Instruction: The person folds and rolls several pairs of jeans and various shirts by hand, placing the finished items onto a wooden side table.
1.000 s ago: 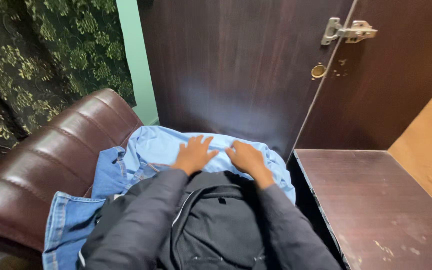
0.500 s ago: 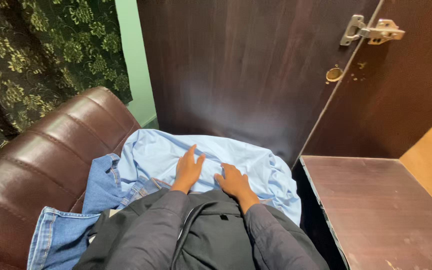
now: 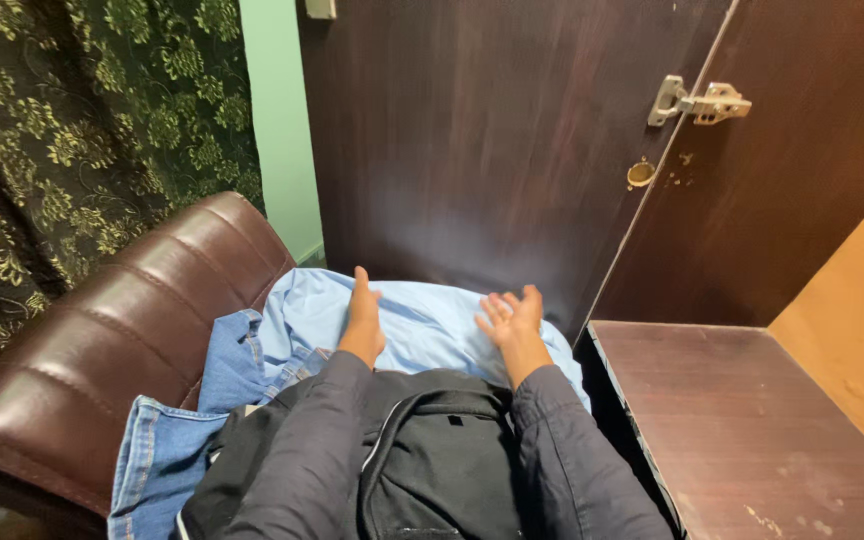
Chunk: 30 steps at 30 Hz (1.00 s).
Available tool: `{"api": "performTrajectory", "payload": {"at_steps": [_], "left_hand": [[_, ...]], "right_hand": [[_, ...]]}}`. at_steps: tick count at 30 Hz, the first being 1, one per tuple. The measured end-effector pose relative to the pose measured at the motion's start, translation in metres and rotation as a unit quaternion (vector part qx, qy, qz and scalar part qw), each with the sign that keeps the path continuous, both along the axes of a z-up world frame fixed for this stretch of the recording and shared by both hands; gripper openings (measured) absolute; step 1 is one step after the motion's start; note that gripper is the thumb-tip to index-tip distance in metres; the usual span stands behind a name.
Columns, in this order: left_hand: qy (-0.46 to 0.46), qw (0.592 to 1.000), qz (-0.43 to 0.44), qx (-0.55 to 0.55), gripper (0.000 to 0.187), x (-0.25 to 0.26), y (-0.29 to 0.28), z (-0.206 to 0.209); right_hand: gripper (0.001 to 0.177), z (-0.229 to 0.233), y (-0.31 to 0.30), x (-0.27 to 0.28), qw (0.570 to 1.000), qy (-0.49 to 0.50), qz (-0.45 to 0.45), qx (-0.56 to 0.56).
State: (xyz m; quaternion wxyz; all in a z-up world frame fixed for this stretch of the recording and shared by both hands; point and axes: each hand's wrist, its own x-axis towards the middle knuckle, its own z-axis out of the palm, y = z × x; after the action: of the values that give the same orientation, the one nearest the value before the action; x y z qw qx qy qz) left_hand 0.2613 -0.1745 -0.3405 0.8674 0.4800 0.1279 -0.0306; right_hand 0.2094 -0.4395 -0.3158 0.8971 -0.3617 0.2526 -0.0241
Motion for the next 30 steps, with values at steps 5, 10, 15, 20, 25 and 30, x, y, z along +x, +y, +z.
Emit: {"api": "performTrajectory", "payload": {"at_steps": [5, 10, 15, 20, 25, 30], "left_hand": [[-0.038, 0.95, 0.033, -0.308, 0.098, -0.006, 0.003, 0.022], [-0.049, 0.894, 0.054, -0.441, 0.101, -0.057, 0.019, -0.027], [-0.083, 0.901, 0.049, -0.424, 0.1, -0.073, 0.019, -0.022], [-0.077, 0.909, 0.058, -0.405, 0.1, -0.083, 0.018, -0.011], [-0.063, 0.93, 0.062, -0.358, 0.098, -0.083, 0.016, -0.006], [-0.122, 0.99, 0.029, -0.068, 0.086, -0.074, -0.002, -0.014]], "right_hand": [[0.095, 0.029, 0.031, -0.036, 0.883, -0.174, -0.143, 0.411], [0.103, -0.016, 0.055, -0.082, 0.871, -0.145, -0.195, 0.426], [0.105, -0.021, 0.051, -0.088, 0.891, -0.167, -0.161, 0.39], [0.103, -0.011, 0.054, -0.097, 0.896, -0.159, -0.161, 0.381], [0.102, -0.011, 0.055, -0.093, 0.934, -0.147, -0.139, 0.293], [0.086, -0.039, 0.064, -0.054, 0.986, -0.157, -0.024, -0.05]]}}
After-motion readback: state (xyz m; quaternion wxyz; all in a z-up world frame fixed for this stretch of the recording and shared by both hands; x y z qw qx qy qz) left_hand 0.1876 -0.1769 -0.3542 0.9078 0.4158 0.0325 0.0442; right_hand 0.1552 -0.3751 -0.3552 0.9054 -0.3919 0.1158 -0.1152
